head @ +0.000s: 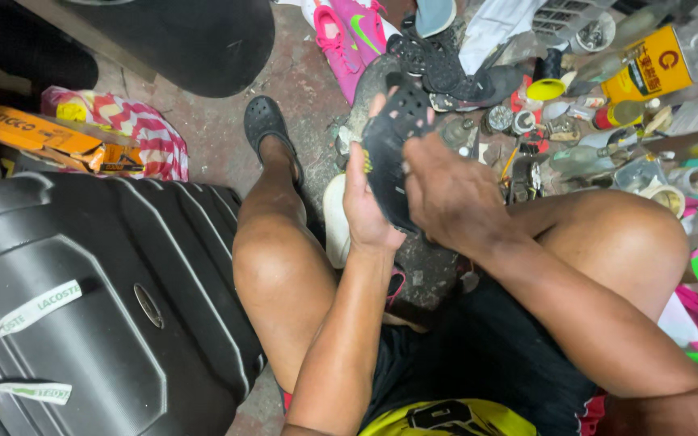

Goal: The person sits on the floor and repairs a black plastic sandal. They use a metal tool to scrape and clean the sole, then wipe the sandal with a white cloth. The person repeats scraping and wiping actions on the same sandal throughout the clip.

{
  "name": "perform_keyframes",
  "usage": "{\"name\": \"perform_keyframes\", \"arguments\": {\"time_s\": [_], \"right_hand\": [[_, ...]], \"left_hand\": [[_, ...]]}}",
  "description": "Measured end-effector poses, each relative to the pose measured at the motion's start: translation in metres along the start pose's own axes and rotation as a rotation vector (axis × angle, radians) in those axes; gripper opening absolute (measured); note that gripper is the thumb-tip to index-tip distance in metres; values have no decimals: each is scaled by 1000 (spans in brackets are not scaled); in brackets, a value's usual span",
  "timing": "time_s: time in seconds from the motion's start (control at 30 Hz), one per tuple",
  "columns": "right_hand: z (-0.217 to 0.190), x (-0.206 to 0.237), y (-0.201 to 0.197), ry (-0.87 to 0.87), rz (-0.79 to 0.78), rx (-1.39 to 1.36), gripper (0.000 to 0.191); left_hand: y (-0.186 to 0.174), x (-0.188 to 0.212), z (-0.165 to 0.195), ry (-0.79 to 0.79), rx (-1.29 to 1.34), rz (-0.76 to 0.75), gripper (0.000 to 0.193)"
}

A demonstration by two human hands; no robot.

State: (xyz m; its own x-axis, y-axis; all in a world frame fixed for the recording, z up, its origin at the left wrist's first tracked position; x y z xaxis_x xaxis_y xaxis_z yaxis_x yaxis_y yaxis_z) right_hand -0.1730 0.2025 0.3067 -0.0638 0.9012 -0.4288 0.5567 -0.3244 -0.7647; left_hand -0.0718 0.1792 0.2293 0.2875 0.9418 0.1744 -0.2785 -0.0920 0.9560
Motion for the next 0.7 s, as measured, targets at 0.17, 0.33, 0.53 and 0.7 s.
{"name": "perform_keyframes", "arguments": {"time_s": [0.17,0.33,0.53,0.7], "right_hand": [[6,3,0,26,-19,69,9],[6,8,4,-23,-48,56,8],[20,6,-7,89,-19,-211,8],[29,8,-1,672,-67,-420,16]], "left_hand": [[-3,3,-1,-26,15,40,68],[-3,4,0,-51,25,40,65],[1,8,12,-54,196,29,69],[-1,10,19,20,153,-122,81]]}}
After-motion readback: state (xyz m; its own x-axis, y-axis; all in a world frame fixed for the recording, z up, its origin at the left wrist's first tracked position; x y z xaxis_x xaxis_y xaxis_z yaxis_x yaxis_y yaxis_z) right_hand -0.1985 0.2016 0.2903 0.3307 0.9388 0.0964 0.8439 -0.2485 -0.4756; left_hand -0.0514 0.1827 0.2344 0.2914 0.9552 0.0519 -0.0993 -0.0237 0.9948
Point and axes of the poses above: each hand's wrist, its own x-axis away from the middle knuckle, its own y-axis out of the palm, z = x × y, the point moved 1 cm from there along -x, towards the middle knuckle, and after that the axes turned 11 degrees about z, right-handed, at the moved point
